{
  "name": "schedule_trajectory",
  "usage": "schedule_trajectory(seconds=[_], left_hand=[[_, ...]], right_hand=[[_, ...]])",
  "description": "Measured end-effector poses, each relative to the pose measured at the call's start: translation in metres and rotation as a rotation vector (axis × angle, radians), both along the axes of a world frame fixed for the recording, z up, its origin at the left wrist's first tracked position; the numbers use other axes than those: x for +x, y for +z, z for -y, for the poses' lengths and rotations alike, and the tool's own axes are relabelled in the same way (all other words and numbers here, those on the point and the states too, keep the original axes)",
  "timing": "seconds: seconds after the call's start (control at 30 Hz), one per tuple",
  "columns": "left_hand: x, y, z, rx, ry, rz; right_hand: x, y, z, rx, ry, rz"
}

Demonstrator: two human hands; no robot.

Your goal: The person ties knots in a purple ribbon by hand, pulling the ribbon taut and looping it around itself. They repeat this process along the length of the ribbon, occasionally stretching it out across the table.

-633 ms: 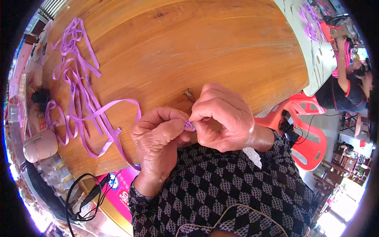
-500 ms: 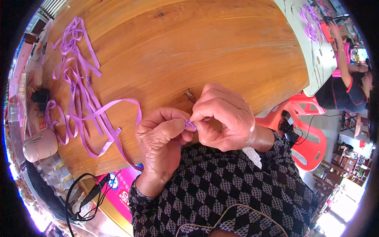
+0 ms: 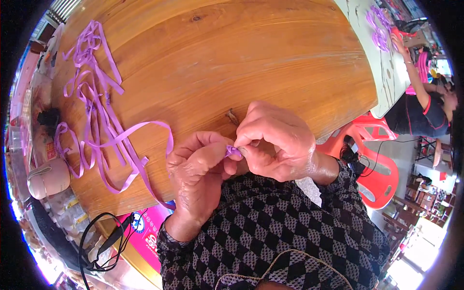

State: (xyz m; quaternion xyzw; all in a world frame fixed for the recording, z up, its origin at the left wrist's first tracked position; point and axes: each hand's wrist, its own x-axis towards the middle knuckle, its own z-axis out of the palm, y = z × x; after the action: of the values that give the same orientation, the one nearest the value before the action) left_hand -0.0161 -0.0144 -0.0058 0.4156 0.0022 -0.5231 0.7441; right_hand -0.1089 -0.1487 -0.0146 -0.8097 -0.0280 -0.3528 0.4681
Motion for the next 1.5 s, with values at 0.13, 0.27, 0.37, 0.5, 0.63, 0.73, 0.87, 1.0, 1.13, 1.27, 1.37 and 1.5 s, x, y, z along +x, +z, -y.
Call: schedule_trajectory(seconds=[0.13, 0.27, 0.37, 0.5, 0.63, 0.73, 0.87, 1.0, 1.13, 1.27, 1.37, 1.5], left_hand=[[0.0, 0.011, 0.0, 0.112, 0.016, 0.126], [0.003, 0.014, -0.002, 0.235, -0.062, 0.382], [0.003, 0.014, -0.001, 0.281, -0.069, 0.463], [0.002, 0.009, -0.001, 0.207, -0.015, 0.32], [0.002, 0.006, 0.0, 0.149, 0.023, 0.298], [0.001, 0.006, 0.001, 0.147, 0.03, 0.318], [-0.002, 0.007, 0.005, 0.178, 0.078, 0.326], [0.001, 0.011, -0.001, 0.159, 0.011, 0.267], [0.002, 0.015, -0.003, 0.21, -0.033, 0.303], [0.003, 0.018, -0.005, 0.122, -0.07, 0.353], [-0.002, 0.017, -0.006, 0.121, 0.015, 0.424], [0.001, 0.018, -0.011, 0.185, 0.008, 0.438]], right_hand=[[0.001, 0.002, 0.003, -0.042, -0.004, -0.02], [0.003, 0.002, 0.002, -0.067, -0.001, -0.055], [0.005, -0.003, 0.0, -0.049, -0.008, -0.001], [0.005, 0.003, 0.0, -0.061, -0.004, -0.04], [0.001, -0.001, 0.007, 0.007, 0.061, -0.114], [-0.001, 0.011, 0.01, 0.054, 0.038, -0.163], [0.0, 0.006, 0.004, -0.083, -0.004, -0.15], [0.0, 0.001, 0.0, -0.145, -0.065, -0.08], [-0.001, 0.0, 0.001, -0.164, -0.07, -0.053], [-0.002, 0.003, 0.0, -0.115, -0.07, -0.013], [-0.002, 0.004, -0.001, -0.068, -0.025, -0.002], [-0.007, 0.004, -0.001, -0.063, -0.015, 0.007]])
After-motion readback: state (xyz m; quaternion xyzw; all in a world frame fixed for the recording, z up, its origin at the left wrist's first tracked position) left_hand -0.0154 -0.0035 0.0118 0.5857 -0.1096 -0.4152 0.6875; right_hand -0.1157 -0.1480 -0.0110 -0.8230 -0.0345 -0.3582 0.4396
